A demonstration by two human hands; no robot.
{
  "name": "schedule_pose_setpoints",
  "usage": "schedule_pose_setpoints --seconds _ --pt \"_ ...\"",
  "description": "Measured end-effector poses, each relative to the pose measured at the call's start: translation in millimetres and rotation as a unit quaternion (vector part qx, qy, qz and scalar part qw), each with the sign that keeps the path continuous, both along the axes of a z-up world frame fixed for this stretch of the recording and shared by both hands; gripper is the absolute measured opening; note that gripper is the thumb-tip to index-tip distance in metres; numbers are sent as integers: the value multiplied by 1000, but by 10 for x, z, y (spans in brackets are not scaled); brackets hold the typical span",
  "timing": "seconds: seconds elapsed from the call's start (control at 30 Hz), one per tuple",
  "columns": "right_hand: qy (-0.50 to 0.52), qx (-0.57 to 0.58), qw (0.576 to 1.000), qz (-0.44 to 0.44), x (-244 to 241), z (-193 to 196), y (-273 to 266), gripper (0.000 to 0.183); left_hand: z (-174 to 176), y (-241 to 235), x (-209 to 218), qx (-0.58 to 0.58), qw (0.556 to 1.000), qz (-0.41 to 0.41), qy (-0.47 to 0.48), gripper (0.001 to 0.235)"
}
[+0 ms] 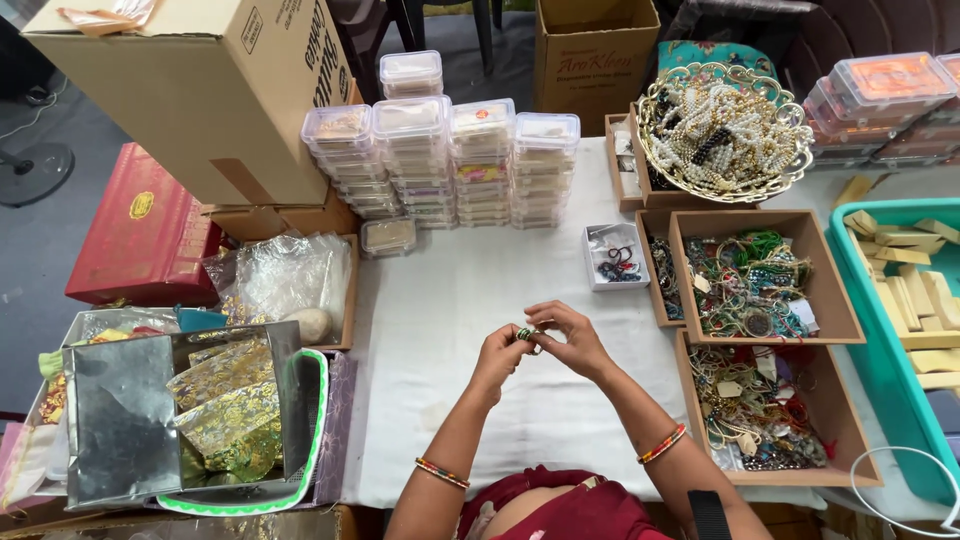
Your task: The person handles a green beaded necklace, places it into a small plastic bag, and then wraps the bag in a gold foil sheet. They repeat this process with a white beaded necklace, wrapping each item individually on a white table surface.
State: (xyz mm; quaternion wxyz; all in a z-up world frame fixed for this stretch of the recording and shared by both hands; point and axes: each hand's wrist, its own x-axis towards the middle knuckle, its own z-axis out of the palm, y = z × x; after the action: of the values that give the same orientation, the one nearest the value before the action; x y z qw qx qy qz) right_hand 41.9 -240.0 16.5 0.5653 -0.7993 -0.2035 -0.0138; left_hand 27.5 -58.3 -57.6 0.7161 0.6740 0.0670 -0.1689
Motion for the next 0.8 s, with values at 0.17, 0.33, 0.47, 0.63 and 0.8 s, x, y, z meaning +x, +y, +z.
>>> schedule_pose_setpoints --seconds 0.17,0.33,0.47,0.63,0.8 --pt "292 243 921 90 -101 -169 -6 31 357 56 -103 -108 990 2 89 6" --pt "249 289 920 87 -167 -629 -25 19 220 93 -161 19 998 40 -32 8" --pt "264 335 903 51 -185 -832 -34 17 199 84 -163 8 999 43 -30 10" --pt "317 303 899 -26 -203 -910 118 24 351 22 -218 129 984 74 -102 15" --pt "564 439 691 -108 -347 -812 330 52 229 8 -377 501 774 42 -385 7"
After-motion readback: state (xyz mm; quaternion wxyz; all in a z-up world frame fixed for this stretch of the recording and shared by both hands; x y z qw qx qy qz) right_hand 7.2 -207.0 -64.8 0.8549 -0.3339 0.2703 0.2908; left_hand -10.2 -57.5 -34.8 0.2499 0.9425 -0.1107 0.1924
